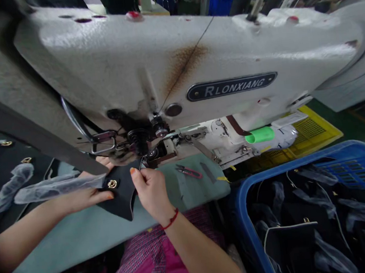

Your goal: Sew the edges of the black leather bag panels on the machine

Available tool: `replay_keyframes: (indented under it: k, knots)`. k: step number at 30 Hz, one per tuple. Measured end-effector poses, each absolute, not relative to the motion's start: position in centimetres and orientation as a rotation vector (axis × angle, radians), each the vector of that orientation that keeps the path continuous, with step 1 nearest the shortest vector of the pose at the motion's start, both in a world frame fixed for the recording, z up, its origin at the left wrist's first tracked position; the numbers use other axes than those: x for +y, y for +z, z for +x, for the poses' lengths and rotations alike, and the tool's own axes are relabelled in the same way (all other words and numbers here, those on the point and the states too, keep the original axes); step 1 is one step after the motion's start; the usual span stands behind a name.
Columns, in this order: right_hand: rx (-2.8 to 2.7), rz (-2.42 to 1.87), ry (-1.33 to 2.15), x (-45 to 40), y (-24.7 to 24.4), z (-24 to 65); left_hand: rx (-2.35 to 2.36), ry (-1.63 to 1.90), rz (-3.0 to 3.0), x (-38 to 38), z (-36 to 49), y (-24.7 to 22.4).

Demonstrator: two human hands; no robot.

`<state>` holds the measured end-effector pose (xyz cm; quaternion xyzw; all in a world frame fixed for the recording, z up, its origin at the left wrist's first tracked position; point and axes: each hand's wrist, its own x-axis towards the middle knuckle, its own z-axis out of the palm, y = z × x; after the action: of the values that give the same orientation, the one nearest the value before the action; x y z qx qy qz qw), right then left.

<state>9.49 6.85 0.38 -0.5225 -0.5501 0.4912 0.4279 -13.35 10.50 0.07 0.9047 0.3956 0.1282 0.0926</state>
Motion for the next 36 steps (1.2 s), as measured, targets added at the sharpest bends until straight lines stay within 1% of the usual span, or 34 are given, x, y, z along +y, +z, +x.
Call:
replay_keyframes:
  k: [3,12,20,24,28,32,36]
  knots:
    - [-1.404,-1.326,1.205,7.0,0.6,9.9,1.076,0.321,2.748,11.4,-12.3,0.4]
    - [-1.460,-1.257,1.365,7.9,1.2,12.1,1.507,0.142,2.737,7.1,-9.5,2.8]
    - [-1.428,-1.222,1.550,9.6,1.2,13.0,1.711,0.010,2.632,6.0,-7.3,4.5]
    - [-1.475,-1.227,1.514,9.4,1.9,13.5,1.749,-0.046,2.622,6.3,-7.1,5.1]
    - [-1.625,-1.216,1.387,6.9,2.1,15.1,1.761,-0.071,2.633,6.8,-7.2,5.2]
    - [-1.681,-1.270,1.360,3.7,0.6,16.7,1.753,-0.038,2.641,7.0,-7.2,4.9]
    - [-1.711,-1.269,1.291,2.2,-0.8,17.1,1.751,-0.013,2.639,7.0,-7.2,4.8]
